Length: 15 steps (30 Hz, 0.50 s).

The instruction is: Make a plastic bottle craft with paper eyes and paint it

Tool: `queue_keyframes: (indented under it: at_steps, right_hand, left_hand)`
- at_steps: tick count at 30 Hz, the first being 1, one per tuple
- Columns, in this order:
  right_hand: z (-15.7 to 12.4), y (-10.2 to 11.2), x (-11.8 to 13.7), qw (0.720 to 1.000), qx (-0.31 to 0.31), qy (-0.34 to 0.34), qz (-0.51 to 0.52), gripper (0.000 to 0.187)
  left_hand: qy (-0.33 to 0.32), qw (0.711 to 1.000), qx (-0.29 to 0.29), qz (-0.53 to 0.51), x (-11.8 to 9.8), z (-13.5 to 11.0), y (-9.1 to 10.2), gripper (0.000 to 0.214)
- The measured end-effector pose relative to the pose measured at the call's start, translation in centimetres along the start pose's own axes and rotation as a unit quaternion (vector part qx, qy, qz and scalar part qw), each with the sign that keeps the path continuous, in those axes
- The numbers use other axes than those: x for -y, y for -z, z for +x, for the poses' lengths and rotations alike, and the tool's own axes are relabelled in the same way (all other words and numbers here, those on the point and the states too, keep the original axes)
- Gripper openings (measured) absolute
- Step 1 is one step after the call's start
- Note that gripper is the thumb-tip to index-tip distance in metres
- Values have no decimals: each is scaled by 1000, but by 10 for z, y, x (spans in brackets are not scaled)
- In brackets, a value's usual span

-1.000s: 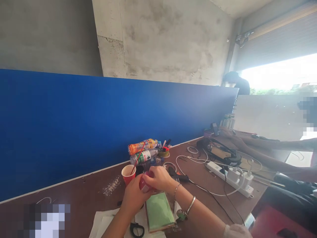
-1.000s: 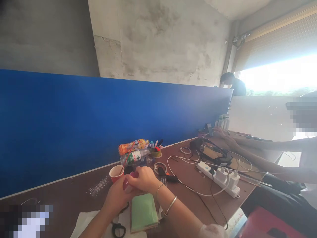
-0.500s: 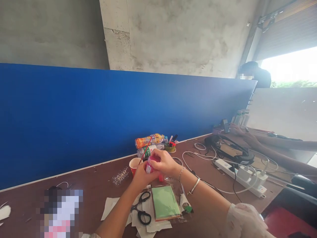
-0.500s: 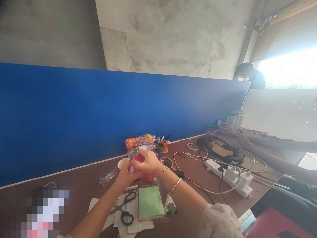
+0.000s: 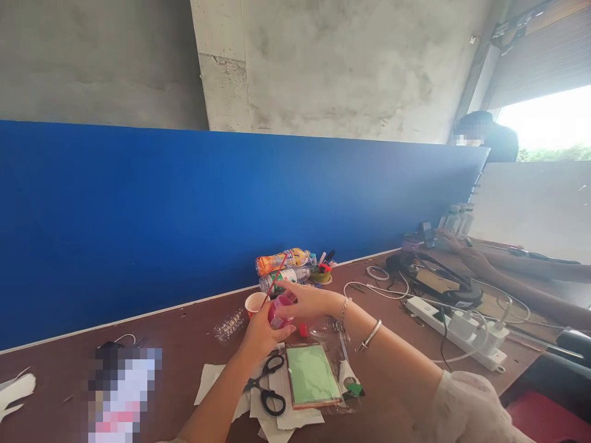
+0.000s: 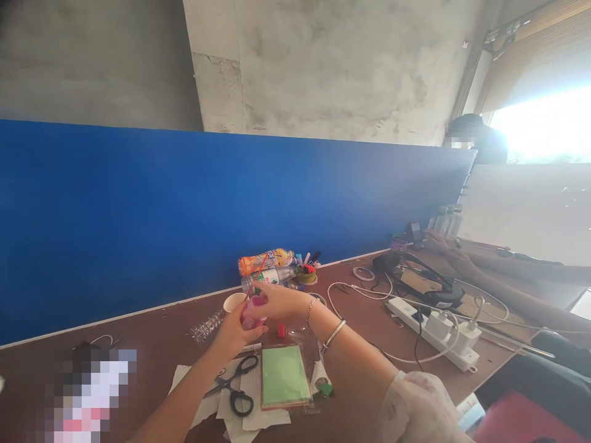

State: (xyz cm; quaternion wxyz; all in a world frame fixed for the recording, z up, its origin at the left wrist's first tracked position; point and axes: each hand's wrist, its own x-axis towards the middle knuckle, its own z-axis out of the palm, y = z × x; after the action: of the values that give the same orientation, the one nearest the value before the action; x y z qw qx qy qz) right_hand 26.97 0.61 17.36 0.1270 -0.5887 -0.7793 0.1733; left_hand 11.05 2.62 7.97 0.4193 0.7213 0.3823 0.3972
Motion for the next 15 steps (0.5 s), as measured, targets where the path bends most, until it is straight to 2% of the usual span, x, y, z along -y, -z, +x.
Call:
queue_keyframes:
  at_steps: [6,11,15]
  right_hand:
    - [6,1,1,999,23,-14,23,27]
    - [8,-3,-4,999,13,-18,44,30]
    - [8,2,-18,998,9,-3,69,17]
  left_hand:
    - [3,999,-15,51,-1,1,3,61]
    - [3,997,-26,72,-2,1,2,61]
    - [22,999,12,37,2,-2,6,64]
